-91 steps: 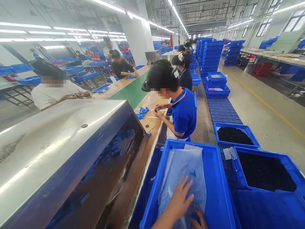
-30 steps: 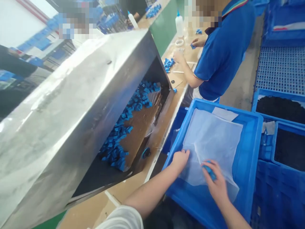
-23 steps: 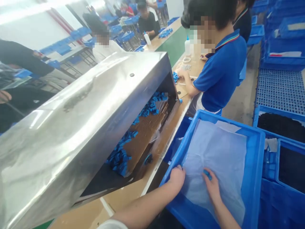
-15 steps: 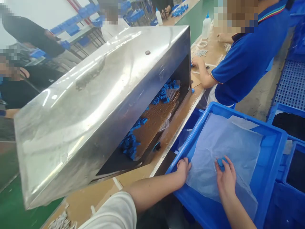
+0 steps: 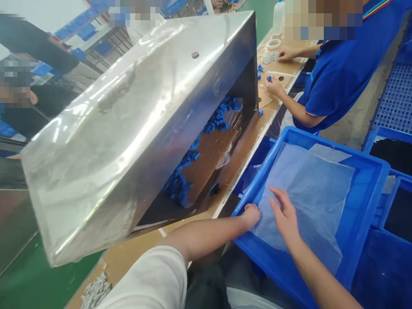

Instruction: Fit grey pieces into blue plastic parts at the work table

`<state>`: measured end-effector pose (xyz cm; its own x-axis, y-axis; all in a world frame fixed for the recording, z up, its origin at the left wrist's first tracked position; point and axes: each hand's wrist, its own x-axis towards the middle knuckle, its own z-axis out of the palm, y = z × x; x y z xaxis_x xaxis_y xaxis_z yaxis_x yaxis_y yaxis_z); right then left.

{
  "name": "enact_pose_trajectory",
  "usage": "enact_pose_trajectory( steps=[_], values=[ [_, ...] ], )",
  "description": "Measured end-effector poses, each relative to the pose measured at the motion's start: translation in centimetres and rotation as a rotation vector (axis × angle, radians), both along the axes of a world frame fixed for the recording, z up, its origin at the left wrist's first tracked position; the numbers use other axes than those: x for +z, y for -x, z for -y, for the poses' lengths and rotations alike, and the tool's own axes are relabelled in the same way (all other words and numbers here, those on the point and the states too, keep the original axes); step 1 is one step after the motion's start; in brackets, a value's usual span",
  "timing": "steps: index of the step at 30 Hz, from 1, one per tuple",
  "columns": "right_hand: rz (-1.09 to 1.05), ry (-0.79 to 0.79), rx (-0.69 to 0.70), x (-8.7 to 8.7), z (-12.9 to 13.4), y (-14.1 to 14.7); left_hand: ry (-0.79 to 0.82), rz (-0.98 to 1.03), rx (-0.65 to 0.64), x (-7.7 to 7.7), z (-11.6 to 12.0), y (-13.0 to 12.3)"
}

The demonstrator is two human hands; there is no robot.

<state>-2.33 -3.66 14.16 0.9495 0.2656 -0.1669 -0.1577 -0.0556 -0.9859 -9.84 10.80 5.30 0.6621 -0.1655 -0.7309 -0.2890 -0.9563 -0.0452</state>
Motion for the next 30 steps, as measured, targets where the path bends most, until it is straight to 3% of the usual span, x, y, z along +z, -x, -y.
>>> enact_pose_trajectory(
  steps=[3,5,7,8,10,12,15,17,20,23,27,30],
  values=[
    [0.201,0.431,-0.208,-3.8,10.5,5.0,0.074,-0.109,0.053,1.0,0.8,-1.8],
    [0.264,0.673,-0.373,-5.4,16.2,7.5,0.109,-0.139,0.106,2.8,1.2,-3.0],
    [0.110,0.797,-0.463,-7.0,20.3,9.0,0.138,-0.116,0.177,5.8,0.7,-4.2],
    [-0.063,0.801,-0.457,-7.9,21.7,9.4,0.148,-0.083,0.221,7.6,-0.1,-4.8],
    [-0.468,0.721,-0.353,-9.9,23.4,9.6,0.142,0.019,0.329,11.9,-2.5,-6.4],
    [-0.708,0.605,-0.250,-11.7,23.8,9.4,0.073,0.154,0.460,16.5,-5.6,-8.3],
    [-0.680,0.525,-0.267,-12.8,23.3,9.1,-0.111,0.380,0.675,21.9,-9.8,-11.2],
    [-0.622,0.499,-0.302,-12.1,22.8,9.0,-0.200,0.568,0.772,23.7,-11.1,-12.4],
    [-0.562,0.482,-0.339,-10.0,22.7,9.3,-0.067,0.720,0.797,23.6,-10.8,-11.9],
    [-0.515,0.532,-0.361,-8.0,23.9,10.9,0.103,0.646,0.837,21.5,-10.2,-9.2],
    [-0.531,0.567,-0.439,-6.7,26.9,14.5,0.033,0.714,1.075,19.2,-11.1,-6.5],
    [-0.552,0.509,-0.545,-4.4,28.2,16.5,0.059,0.762,1.042,19.2,-11.6,-6.6]
  ],
)
